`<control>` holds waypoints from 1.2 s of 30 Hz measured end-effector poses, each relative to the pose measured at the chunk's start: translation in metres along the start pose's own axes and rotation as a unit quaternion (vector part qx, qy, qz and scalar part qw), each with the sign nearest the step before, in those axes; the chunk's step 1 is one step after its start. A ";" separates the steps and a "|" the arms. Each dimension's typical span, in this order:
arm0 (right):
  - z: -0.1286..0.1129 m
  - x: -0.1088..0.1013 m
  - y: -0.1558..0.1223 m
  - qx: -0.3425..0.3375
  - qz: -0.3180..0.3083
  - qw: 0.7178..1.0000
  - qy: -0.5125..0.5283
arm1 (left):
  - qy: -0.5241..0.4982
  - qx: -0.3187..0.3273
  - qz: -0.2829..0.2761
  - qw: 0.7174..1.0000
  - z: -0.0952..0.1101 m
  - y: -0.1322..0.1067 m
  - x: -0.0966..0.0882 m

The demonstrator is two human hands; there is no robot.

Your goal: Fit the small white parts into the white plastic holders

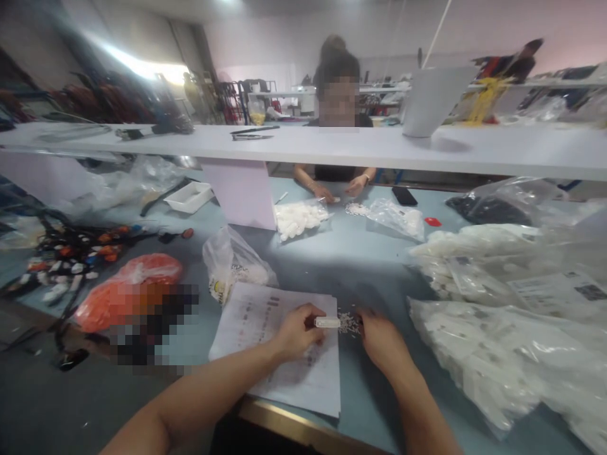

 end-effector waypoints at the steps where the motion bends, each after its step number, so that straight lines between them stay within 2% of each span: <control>1: 0.000 -0.001 0.000 0.001 -0.001 1.000 0.003 | 0.005 0.002 0.003 1.000 0.000 0.000 -0.001; 7: -0.002 -0.015 -0.002 0.023 0.012 1.000 0.015 | -0.007 -0.006 0.002 1.000 0.005 0.001 -0.001; 11: 0.001 -0.024 -0.003 0.028 0.057 0.998 0.031 | -0.017 0.003 0.000 1.000 0.011 0.002 -0.001; 20: 0.007 -0.046 -0.009 0.036 0.153 0.970 0.187 | -0.005 0.015 0.004 1.000 0.017 0.006 -0.005; 25: -0.009 -0.054 -0.015 0.018 0.170 0.961 0.220 | 0.024 0.010 0.002 1.000 0.019 0.006 -0.004; 30: -0.031 -0.057 -0.019 -0.046 0.188 0.960 0.204 | 0.040 0.018 -0.005 0.999 0.021 0.006 -0.003; 33: -0.040 -0.059 -0.023 -0.078 0.215 0.955 0.191 | 0.092 0.047 -0.016 0.995 0.025 0.004 -0.002; 36: -0.040 -0.061 -0.025 -0.075 0.228 0.951 0.197 | 0.161 0.106 -0.029 0.981 0.033 0.000 0.002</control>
Point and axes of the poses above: each hand's wrist, its own y-axis towards the middle knuckle, its own x-axis out of the palm, z = x × y, the point moved 8 cm from there along y, towards the middle knuckle, and after that the axes turned 10 degrees about -y, right-handed, at the moved point
